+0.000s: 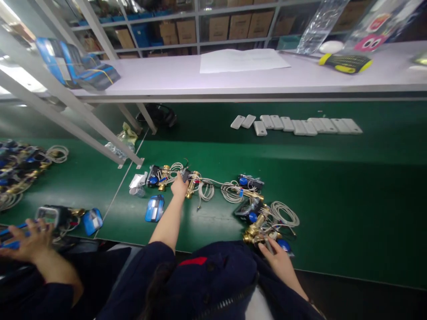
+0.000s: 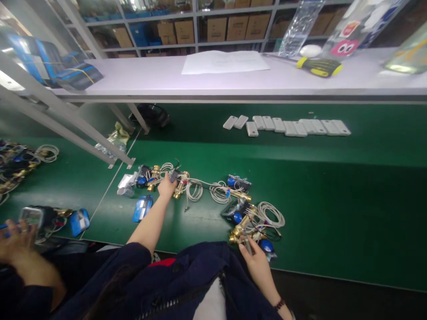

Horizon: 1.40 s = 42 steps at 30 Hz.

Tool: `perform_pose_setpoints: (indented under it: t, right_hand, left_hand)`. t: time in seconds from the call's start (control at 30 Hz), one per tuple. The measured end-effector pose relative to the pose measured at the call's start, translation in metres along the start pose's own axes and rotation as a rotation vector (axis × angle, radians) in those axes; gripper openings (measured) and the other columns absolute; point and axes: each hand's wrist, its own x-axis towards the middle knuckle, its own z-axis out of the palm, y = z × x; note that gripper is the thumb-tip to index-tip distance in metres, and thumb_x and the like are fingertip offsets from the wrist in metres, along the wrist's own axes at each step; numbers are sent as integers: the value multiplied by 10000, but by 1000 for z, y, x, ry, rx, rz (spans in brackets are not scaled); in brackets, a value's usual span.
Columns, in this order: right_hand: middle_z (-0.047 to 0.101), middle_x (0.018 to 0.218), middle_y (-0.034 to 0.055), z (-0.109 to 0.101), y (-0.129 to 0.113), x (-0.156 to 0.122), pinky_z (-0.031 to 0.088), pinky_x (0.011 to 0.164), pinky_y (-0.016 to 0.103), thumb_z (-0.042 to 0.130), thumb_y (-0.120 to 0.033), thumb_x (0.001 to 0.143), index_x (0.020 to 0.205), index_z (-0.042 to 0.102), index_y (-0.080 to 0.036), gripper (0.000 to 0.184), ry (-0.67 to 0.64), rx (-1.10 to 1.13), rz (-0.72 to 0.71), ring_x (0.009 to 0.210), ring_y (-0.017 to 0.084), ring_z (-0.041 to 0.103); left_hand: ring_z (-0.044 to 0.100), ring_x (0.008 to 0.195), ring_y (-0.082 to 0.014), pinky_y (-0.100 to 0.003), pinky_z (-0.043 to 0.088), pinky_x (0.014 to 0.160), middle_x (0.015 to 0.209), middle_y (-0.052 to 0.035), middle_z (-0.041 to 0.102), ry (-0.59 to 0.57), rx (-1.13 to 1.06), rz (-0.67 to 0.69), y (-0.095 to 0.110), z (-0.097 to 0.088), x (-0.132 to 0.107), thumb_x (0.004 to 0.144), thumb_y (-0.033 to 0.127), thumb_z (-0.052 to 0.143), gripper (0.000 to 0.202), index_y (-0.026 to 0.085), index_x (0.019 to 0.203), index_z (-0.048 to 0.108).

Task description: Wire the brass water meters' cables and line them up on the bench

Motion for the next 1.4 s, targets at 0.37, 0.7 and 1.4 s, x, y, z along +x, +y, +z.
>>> perform_pose_setpoints:
  t: [0.37,0.7,1.4]
  right_hand:
    - [673,1024,124,6,0,4,419,950,452,583,-516,640,953,669,-140,497,50,38,-32,1014,322,591]
    - [674,1007,132,-13,-2,9,442,912,437,564,-520,655,995,649,-121,531,24,56,-72,968,309,608]
    - [651,1074,148,-13,-6,22,397,967,455,567,-501,633,1006,646,-119,539,-88,58,-137,1029,317,580]
  left_hand:
    - [316,1303,-213,-335,202,1108,1351,-138,434,-25,57,630,81,11,-44,868,151,375,437,91,1299,411]
    - [540,980,-259,-350,459,789,1025,-173,557,-231,196,706,140,26,-119,871,77,333,276,79,990,582]
    - [514,1074,-242,-347,394,915,1115,-173,557,-181,108,420,117,47,-124,875,173,419,248,94,1079,536]
